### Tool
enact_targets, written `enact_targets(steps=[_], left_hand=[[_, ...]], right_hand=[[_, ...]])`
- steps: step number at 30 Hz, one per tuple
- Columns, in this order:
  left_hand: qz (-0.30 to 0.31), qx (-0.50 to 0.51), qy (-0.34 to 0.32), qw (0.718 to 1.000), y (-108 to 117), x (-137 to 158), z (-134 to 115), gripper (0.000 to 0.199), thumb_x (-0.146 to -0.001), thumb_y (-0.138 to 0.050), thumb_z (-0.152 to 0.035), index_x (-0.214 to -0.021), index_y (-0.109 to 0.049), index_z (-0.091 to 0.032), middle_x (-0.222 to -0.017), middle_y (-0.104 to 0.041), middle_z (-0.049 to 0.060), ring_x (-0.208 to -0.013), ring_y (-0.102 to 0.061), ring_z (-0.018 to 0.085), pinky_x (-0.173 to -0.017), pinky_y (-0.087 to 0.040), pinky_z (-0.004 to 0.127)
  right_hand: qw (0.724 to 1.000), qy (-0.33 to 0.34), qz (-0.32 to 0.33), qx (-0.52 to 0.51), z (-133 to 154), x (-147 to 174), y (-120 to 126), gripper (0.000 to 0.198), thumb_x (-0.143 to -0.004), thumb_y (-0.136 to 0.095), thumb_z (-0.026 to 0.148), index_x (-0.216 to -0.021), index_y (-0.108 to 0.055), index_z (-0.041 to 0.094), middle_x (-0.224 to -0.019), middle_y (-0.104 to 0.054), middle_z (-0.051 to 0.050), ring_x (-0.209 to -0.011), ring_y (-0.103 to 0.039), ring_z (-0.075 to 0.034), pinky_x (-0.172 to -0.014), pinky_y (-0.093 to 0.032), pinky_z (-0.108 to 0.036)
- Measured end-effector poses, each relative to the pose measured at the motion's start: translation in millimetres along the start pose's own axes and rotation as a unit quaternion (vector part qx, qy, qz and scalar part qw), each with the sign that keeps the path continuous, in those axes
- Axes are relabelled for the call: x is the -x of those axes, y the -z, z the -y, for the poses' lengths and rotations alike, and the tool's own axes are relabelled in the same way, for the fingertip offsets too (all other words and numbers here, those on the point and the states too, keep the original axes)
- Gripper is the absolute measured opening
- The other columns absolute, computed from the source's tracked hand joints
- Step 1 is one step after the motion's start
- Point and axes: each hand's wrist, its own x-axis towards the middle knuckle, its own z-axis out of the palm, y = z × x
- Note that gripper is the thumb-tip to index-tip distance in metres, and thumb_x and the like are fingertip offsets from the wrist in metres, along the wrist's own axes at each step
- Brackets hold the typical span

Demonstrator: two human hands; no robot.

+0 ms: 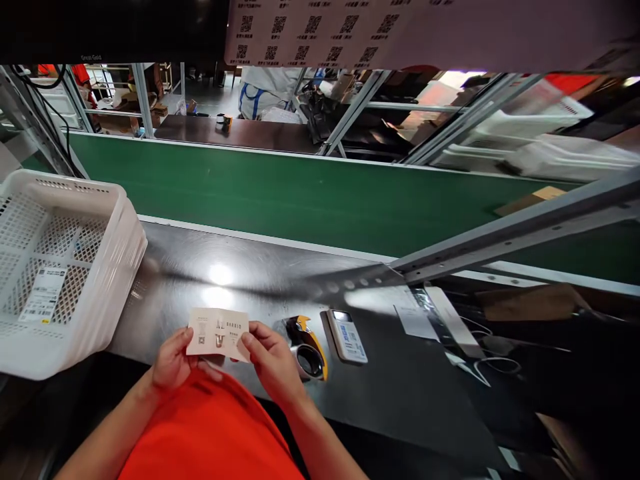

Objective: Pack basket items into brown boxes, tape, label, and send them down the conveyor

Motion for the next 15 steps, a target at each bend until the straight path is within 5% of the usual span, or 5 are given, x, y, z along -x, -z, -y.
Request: enact_targets(steps=[15], left_hand=[[-0.013, 0.043, 0.071, 0.996, 2, 1, 6, 0.051, -0.102, -0.057, -0.047, -0.131, -0.073, -0.008, -0.122, -0.077, 0.023, -0.113, -0.072, 0.041, -0.085, -0.063, 0.049]], right_hand=[[0.999, -0.031, 0.01, -0.016, 13, 7, 6, 0.044, -0.078, -0.085, 0.062, -0.09, -0.076, 0.021, -0.086, -0.075, -0.005, -0.071, -0.063, -0.017, -0.067, -0.052, -0.029]])
